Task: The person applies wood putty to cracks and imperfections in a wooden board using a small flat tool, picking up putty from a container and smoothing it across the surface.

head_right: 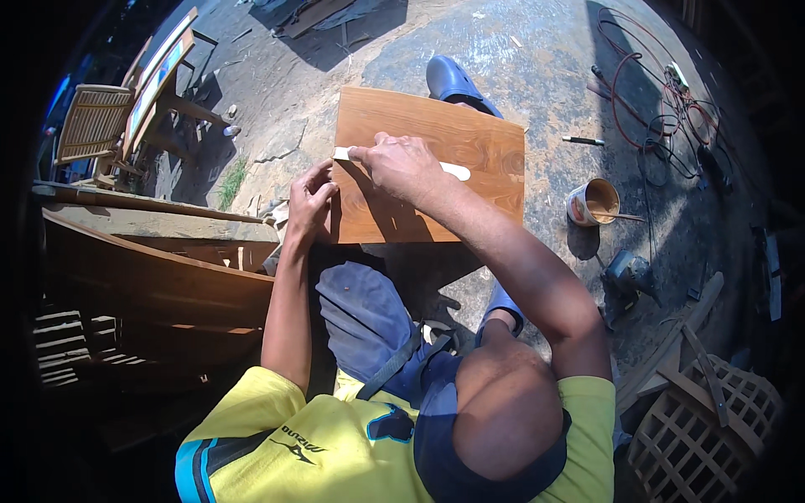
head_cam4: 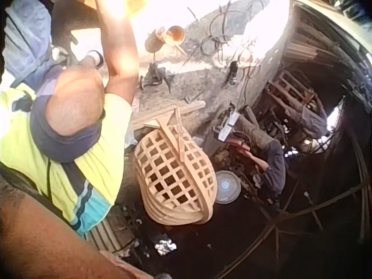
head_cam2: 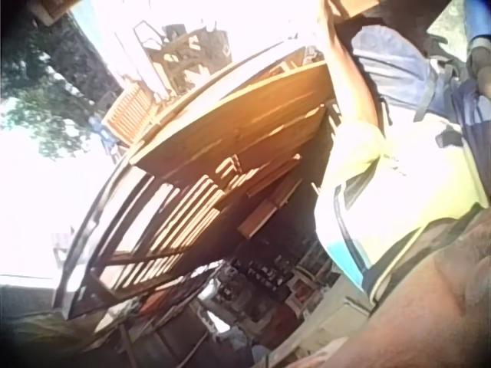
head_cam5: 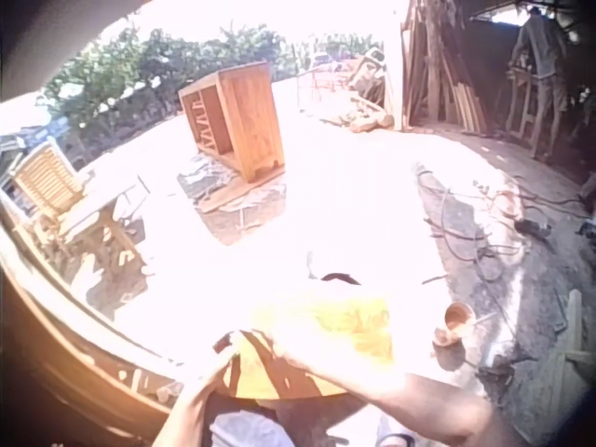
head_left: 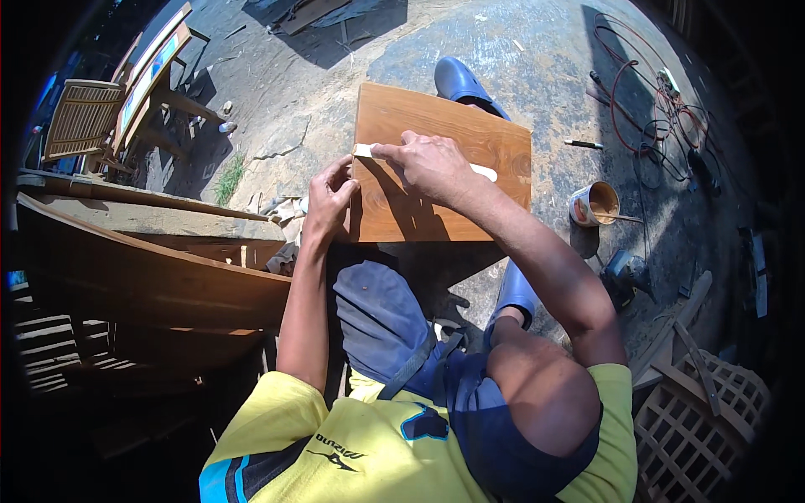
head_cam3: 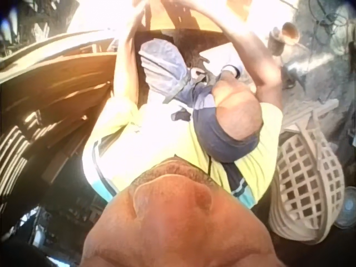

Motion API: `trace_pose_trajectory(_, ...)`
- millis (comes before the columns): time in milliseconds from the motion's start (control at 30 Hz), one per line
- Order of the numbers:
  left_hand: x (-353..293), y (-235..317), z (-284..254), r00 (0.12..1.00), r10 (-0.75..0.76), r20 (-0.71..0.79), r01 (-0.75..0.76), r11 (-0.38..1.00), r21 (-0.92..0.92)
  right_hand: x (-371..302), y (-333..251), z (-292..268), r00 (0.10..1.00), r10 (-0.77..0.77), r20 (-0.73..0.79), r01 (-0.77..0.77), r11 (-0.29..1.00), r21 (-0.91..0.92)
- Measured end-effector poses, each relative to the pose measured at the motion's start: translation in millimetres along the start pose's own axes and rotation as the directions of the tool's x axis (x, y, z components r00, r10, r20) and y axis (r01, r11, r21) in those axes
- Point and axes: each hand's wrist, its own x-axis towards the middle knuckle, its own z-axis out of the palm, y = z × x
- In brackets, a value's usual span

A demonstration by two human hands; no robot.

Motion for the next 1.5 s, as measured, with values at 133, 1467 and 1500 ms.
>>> trace_pose_trajectory(133,-7.5,1.8,4.7,0.995,-0.064,0.081,0.068,0.997,-0.045,-11.1,0.1,-10.6,0.993,0.078,0.089,-0.078,0.997,-0.008)
trace_pose_trajectory(1467,17.4,-23.8,-11.9,0.971,-0.192,0.141,0.173,0.976,0.132,-264.2,271.1,-16.0,0.657,0.754,-0.018,-0.715,0.615,-0.331)
trace_pose_trajectory(1500,18.8,-24.8,-11.3,0.969,-0.199,0.144,0.177,0.972,0.152,-263.6,269.3,-19.3,0.620,0.784,-0.025,-0.749,0.582,-0.317)
